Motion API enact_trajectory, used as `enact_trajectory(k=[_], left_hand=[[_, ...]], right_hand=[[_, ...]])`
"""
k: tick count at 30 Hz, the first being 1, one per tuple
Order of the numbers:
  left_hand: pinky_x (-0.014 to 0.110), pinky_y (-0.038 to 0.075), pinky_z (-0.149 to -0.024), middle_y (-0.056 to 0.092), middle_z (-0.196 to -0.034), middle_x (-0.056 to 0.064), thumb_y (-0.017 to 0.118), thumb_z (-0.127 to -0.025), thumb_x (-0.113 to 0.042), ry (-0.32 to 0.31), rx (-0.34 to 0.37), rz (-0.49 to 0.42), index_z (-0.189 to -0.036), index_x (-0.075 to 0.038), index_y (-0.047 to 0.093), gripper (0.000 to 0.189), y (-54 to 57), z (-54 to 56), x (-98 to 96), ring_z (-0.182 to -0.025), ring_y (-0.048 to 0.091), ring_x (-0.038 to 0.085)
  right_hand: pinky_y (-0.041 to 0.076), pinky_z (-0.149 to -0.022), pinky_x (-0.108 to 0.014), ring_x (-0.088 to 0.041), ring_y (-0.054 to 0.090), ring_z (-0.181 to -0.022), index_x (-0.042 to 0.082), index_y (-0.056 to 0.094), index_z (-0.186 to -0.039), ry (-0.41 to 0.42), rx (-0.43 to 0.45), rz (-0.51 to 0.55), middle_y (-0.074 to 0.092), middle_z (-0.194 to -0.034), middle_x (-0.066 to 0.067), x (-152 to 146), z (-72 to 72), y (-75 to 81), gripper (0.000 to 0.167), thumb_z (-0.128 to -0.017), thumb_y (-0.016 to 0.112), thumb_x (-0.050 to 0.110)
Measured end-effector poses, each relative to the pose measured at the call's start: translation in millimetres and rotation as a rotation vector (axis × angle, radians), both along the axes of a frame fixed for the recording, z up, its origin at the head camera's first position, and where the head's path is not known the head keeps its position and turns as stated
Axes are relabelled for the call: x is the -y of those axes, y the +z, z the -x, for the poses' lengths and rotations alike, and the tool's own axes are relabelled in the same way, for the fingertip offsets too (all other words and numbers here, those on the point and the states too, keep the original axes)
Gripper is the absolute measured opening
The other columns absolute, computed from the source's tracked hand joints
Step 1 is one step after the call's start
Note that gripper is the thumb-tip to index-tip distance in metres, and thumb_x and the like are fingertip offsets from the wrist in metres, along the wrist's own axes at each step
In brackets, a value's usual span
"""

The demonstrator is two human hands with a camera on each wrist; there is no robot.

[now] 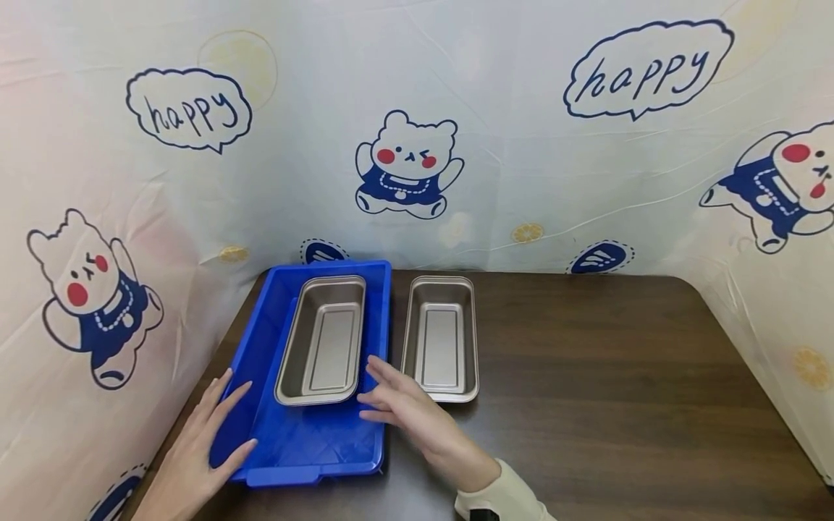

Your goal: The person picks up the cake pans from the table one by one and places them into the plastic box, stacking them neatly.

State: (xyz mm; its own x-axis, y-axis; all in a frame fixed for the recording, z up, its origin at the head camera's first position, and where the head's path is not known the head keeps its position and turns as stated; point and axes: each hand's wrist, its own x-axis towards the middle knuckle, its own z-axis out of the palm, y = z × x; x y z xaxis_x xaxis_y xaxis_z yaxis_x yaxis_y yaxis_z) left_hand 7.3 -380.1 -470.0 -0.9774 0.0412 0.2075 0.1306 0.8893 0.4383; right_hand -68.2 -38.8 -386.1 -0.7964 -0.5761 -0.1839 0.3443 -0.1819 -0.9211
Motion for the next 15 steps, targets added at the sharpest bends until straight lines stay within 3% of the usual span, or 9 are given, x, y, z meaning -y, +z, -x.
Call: enact_trajectory(k=[8,15], left_hand=[[0.088,0.009,-0.11,0.01,-0.178,0.007,0.08,-0.092,-0.031,-0.013,-0.002,-0.008,-0.162,-0.016,0.041,0.081,-0.8,0.1,1.0,-0.159,0.008,0.049],[0.088,0.009,-0.111,0.011,-0.178,0.007,0.08,-0.092,-0.029,-0.016,-0.014,-0.013,-0.163,-0.017,0.04,0.082,-1.4,1.1,1.0,-0.16,0.008,0.049]], right_hand=[[0.047,-0.115,-0.045,-0.045,0.042,-0.148,-0.007,0.021,-0.164,0.003,-0.068,0.001,0.023,-0.17,-0.029,-25,9.0,-3.9,0.073,-0.1,0.052,0.011],[0.047,-0.115,-0.047,-0.043,0.047,-0.145,-0.005,0.03,-0.161,-0.05,-0.08,-0.017,0.035,-0.164,-0.029,-40,15.8,-6.6,0.066,-0.102,0.054,0.014]])
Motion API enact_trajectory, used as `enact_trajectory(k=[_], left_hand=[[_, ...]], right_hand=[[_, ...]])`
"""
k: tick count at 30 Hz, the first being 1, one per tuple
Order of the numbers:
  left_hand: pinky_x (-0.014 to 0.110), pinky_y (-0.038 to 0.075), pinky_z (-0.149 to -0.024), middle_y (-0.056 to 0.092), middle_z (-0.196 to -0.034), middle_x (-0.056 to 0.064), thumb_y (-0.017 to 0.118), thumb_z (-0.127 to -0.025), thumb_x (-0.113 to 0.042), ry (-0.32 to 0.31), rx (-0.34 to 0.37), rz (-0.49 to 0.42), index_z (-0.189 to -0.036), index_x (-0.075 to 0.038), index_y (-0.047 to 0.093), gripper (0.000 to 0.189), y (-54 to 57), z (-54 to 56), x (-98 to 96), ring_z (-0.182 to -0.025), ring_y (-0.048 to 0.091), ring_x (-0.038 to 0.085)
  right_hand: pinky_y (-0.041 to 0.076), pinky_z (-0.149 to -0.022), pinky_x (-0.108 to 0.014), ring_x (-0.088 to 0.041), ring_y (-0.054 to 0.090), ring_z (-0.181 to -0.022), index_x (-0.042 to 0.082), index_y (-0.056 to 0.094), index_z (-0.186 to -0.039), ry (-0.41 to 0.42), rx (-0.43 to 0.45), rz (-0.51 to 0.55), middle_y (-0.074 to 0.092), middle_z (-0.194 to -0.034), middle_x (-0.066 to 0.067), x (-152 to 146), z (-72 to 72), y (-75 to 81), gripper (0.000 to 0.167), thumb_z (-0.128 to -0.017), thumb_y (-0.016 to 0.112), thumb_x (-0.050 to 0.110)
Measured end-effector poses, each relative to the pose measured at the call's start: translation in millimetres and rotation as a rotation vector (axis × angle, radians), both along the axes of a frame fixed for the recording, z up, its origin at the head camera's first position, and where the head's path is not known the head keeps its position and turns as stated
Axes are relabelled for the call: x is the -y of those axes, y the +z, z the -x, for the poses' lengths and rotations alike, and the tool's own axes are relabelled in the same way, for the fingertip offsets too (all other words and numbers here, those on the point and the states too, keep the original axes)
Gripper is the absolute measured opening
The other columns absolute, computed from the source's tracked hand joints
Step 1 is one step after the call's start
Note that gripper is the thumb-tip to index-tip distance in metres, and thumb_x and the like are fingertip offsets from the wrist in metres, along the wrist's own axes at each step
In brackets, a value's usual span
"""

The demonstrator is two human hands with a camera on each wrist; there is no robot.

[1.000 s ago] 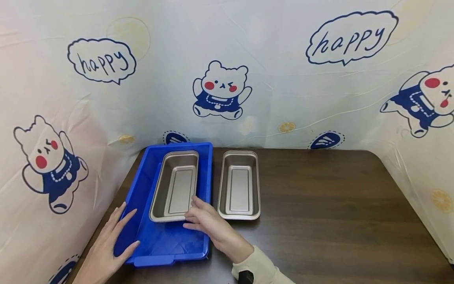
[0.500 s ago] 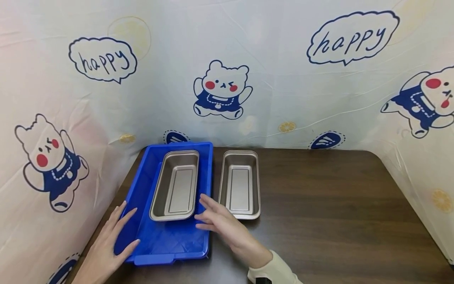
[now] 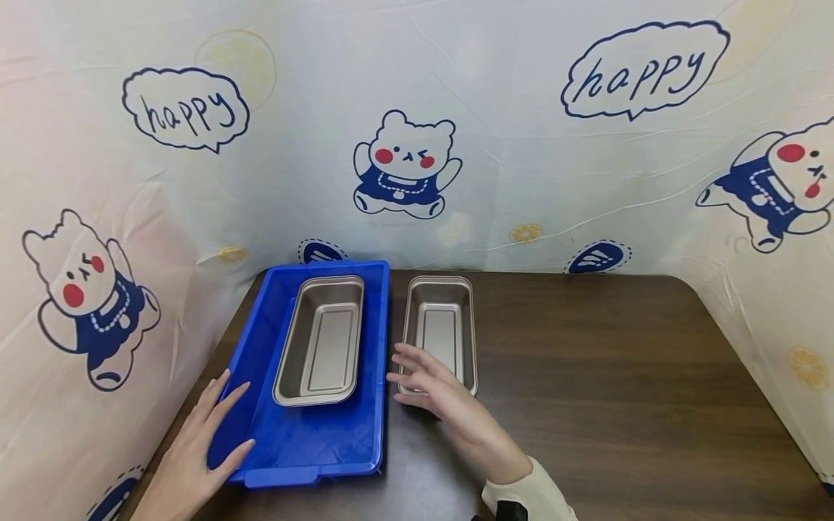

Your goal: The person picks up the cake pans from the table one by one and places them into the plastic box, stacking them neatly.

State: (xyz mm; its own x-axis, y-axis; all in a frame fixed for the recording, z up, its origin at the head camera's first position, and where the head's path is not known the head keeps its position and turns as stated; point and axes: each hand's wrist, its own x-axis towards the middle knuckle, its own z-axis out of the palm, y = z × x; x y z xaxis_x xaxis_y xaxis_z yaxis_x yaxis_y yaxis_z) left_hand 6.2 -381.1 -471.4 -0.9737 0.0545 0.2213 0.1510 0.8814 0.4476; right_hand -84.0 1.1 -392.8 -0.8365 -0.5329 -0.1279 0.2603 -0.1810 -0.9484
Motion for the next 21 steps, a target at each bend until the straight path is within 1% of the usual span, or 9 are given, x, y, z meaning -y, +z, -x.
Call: enact_trajectory(k=[4,12,19,21], left_hand=[[0.089,0.012,-0.109,0.011,-0.178,0.007,0.08,-0.092,-0.03,0.005,0.002,0.004,-0.162,-0.016,0.041,0.081,0.5,0.0,-0.2,-0.159,0.009,0.049],[0.09,0.014,-0.107,0.012,-0.178,0.007,0.08,-0.092,-0.031,0.012,0.007,0.007,-0.162,-0.016,0.042,0.081,0.9,-0.9,0.4,-0.159,0.01,0.049],[0.09,0.015,-0.106,0.012,-0.177,0.007,0.081,-0.091,-0.031,0.011,0.004,0.007,-0.162,-0.016,0.042,0.081,0.4,-0.7,1.3,-0.159,0.01,0.049],[0.09,0.015,-0.106,0.013,-0.177,0.007,0.081,-0.091,-0.031,0.009,0.0,0.006,-0.161,-0.016,0.042,0.081,0.1,-0.7,1.4,-0.159,0.011,0.049]], right_hand=[[0.048,-0.114,-0.047,-0.043,0.048,-0.144,-0.006,0.032,-0.16,-0.014,-0.014,-0.016,0.037,-0.162,-0.03,-6,3.9,-2.5,0.06,-0.106,0.051,0.015],[0.047,-0.114,-0.047,-0.045,0.049,-0.142,-0.008,0.034,-0.158,-0.054,-0.01,-0.052,0.04,-0.159,-0.032,-21,10.9,-5.7,0.056,-0.108,0.044,0.014],[0.046,-0.115,-0.047,-0.043,0.049,-0.143,-0.008,0.035,-0.157,-0.103,0.008,-0.083,0.042,-0.158,-0.031,-37,16.1,-13.9,0.057,-0.103,0.047,0.008],[0.047,-0.115,-0.047,-0.043,0.049,-0.142,-0.009,0.035,-0.156,-0.12,0.005,-0.091,0.042,-0.158,-0.032,-42,17.4,-16.1,0.057,-0.103,0.046,0.007]])
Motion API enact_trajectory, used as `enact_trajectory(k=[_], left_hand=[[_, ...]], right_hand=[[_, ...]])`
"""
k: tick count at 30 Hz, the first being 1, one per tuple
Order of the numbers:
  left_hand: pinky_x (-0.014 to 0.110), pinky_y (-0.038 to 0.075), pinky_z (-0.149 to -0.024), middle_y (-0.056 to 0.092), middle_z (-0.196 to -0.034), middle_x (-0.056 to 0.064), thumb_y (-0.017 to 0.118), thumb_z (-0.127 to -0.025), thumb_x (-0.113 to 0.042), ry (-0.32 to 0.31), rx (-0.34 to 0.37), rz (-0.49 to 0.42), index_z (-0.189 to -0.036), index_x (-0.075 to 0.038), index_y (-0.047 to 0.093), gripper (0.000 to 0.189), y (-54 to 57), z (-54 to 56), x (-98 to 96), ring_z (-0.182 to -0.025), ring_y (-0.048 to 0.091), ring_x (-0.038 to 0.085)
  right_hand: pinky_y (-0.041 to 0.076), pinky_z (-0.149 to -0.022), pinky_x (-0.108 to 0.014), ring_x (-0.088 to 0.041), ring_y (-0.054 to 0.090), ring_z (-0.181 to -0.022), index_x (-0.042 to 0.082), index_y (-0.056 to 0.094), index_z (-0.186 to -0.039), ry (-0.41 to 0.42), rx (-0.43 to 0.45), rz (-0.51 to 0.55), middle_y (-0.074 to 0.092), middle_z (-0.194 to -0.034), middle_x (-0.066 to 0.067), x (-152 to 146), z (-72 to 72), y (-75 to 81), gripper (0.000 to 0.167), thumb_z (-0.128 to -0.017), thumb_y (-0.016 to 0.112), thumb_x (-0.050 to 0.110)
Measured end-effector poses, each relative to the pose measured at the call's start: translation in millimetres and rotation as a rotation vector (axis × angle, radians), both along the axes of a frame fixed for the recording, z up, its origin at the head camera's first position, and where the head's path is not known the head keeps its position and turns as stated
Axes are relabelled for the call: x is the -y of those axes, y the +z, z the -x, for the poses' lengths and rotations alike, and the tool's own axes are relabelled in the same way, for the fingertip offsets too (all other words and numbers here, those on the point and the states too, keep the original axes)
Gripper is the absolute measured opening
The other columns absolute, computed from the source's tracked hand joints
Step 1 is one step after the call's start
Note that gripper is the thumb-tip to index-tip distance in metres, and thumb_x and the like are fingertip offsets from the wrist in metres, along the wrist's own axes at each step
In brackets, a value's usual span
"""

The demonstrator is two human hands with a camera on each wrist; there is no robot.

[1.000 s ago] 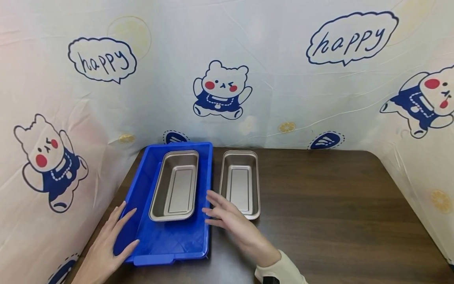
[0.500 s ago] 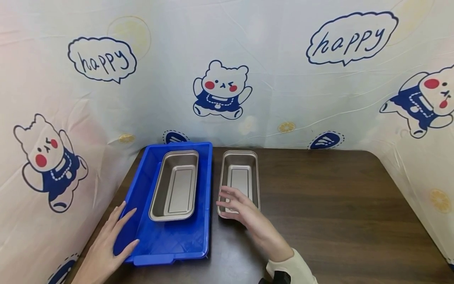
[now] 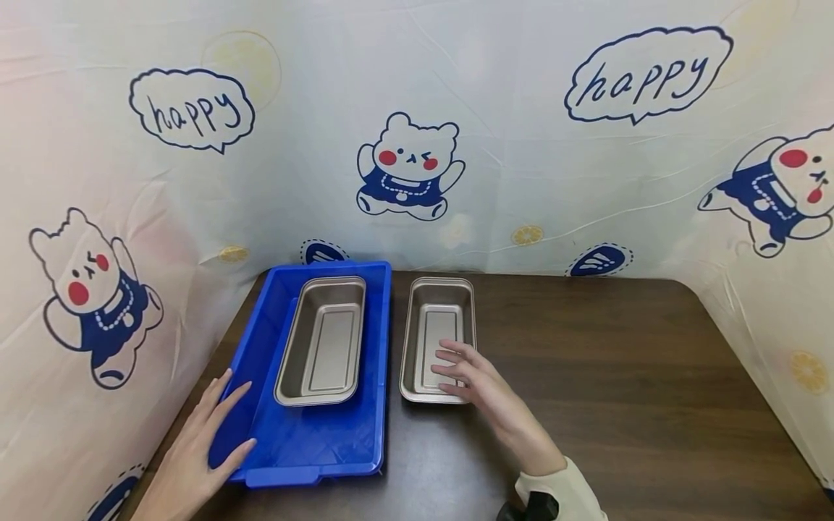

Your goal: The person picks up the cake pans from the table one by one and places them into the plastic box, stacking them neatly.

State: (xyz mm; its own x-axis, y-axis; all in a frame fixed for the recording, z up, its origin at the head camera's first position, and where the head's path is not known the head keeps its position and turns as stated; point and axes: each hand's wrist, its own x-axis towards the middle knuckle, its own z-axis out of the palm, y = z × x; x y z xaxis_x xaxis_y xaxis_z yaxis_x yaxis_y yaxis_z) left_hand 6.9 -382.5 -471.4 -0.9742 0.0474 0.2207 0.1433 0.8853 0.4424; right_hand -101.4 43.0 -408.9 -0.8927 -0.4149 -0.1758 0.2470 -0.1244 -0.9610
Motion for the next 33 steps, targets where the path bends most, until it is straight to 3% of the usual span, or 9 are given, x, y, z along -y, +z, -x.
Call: enact_trajectory(k=[10,21,33], left_hand=[[0.091,0.018,-0.104,0.013,-0.177,0.007,0.081,-0.091,-0.031,0.002,-0.002,0.001,-0.161,-0.016,0.043,0.081,-0.5,0.6,-0.6,-0.158,0.013,0.05],[0.091,0.015,-0.105,0.013,-0.177,0.008,0.079,-0.092,-0.033,0.0,0.005,-0.001,-0.161,-0.017,0.042,0.08,-0.4,0.7,-0.2,-0.158,0.012,0.052],[0.091,0.014,-0.106,0.012,-0.177,0.007,0.079,-0.092,-0.031,-0.002,-0.002,-0.002,-0.162,-0.017,0.041,0.081,-2.0,0.0,-0.5,-0.159,0.01,0.05]], right_hand=[[0.046,-0.115,-0.049,-0.045,0.049,-0.142,-0.01,0.038,-0.152,-0.099,-0.007,-0.047,0.045,-0.155,-0.032,-22,8.4,-7.3,0.051,-0.104,0.044,0.004],[0.049,-0.107,-0.037,-0.046,0.051,-0.137,-0.012,0.037,-0.151,-0.202,-0.01,-0.079,0.043,-0.152,-0.035,-35,17.8,-18.1,0.046,-0.107,0.04,0.003],[0.04,-0.118,-0.055,-0.049,0.047,-0.142,-0.009,0.035,-0.153,-0.224,0.006,-0.107,0.041,-0.154,-0.037,-41,25.0,-32.2,0.05,-0.104,0.04,0.0]])
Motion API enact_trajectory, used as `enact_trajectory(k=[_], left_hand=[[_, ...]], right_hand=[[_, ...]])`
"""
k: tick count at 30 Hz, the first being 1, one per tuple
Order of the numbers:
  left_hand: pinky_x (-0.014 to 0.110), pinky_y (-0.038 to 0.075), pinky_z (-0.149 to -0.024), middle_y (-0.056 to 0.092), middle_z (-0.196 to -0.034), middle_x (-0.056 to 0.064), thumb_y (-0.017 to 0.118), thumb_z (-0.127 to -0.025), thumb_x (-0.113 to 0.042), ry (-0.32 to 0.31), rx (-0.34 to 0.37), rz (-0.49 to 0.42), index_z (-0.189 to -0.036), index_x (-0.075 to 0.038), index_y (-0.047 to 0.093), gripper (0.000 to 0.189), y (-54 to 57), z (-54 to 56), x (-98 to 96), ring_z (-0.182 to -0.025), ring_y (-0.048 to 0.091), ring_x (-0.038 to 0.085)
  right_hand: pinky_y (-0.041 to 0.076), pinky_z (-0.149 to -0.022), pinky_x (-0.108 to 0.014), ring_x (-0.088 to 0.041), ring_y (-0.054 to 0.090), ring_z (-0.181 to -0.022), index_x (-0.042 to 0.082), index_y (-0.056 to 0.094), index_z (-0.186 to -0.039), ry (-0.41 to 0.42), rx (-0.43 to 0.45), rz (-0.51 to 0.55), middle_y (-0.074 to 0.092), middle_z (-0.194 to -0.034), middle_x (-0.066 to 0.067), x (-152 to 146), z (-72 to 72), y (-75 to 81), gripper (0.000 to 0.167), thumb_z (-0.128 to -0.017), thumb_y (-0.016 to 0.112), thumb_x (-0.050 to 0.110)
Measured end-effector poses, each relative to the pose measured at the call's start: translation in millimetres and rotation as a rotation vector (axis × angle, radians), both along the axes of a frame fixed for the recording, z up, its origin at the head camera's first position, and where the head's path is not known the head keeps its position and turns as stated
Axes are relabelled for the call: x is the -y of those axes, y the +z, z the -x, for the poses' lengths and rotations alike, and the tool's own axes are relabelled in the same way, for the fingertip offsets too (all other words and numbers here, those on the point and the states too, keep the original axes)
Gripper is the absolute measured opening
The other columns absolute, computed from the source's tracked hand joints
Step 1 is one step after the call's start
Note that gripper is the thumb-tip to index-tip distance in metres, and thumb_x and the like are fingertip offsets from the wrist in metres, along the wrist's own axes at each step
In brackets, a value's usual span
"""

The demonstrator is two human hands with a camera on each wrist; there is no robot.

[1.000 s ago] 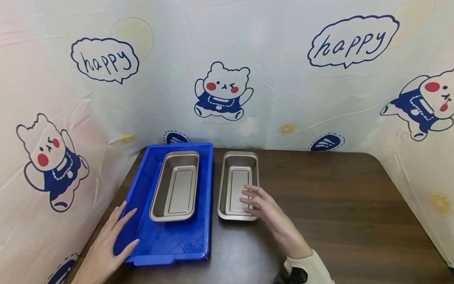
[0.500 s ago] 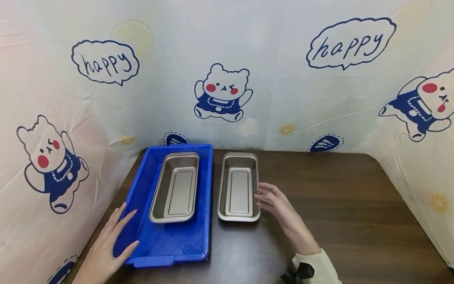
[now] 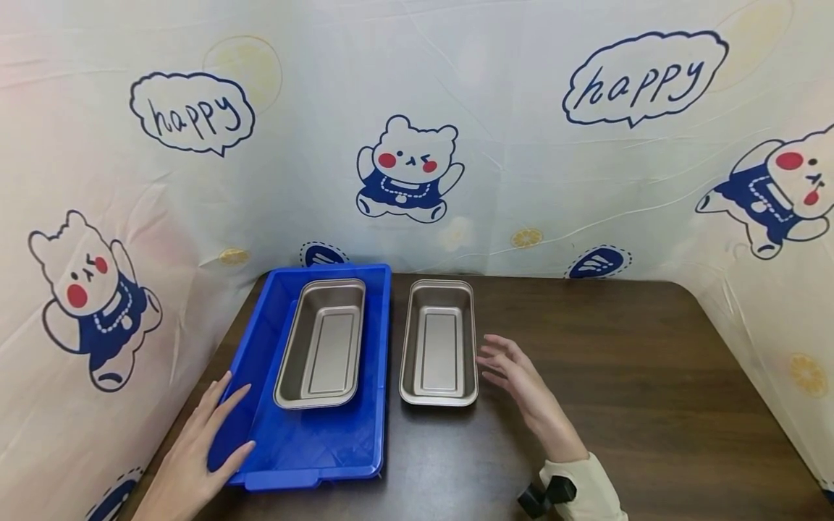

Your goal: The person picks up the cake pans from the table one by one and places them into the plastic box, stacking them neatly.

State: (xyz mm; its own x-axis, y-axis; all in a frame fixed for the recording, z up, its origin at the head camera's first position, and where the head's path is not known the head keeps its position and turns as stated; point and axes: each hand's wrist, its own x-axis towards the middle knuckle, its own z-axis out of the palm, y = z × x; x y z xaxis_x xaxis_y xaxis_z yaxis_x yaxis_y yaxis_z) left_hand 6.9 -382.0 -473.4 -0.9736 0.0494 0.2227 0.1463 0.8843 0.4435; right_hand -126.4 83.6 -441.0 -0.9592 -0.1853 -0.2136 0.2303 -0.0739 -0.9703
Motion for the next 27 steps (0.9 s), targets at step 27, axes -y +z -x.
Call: enact_trajectory(k=[27], left_hand=[[0.088,0.007,-0.11,0.01,-0.178,0.008,0.079,-0.094,-0.028,-0.001,0.007,-0.01,-0.163,-0.015,0.039,0.081,-0.4,0.8,-0.5,-0.16,0.006,0.049]], right_hand=[[0.063,-0.087,-0.042,-0.041,0.067,-0.115,-0.007,0.034,-0.158,0.049,0.055,-0.132,0.046,-0.145,-0.039,0,5.0,-29.8,0.06,-0.102,0.05,0.003]])
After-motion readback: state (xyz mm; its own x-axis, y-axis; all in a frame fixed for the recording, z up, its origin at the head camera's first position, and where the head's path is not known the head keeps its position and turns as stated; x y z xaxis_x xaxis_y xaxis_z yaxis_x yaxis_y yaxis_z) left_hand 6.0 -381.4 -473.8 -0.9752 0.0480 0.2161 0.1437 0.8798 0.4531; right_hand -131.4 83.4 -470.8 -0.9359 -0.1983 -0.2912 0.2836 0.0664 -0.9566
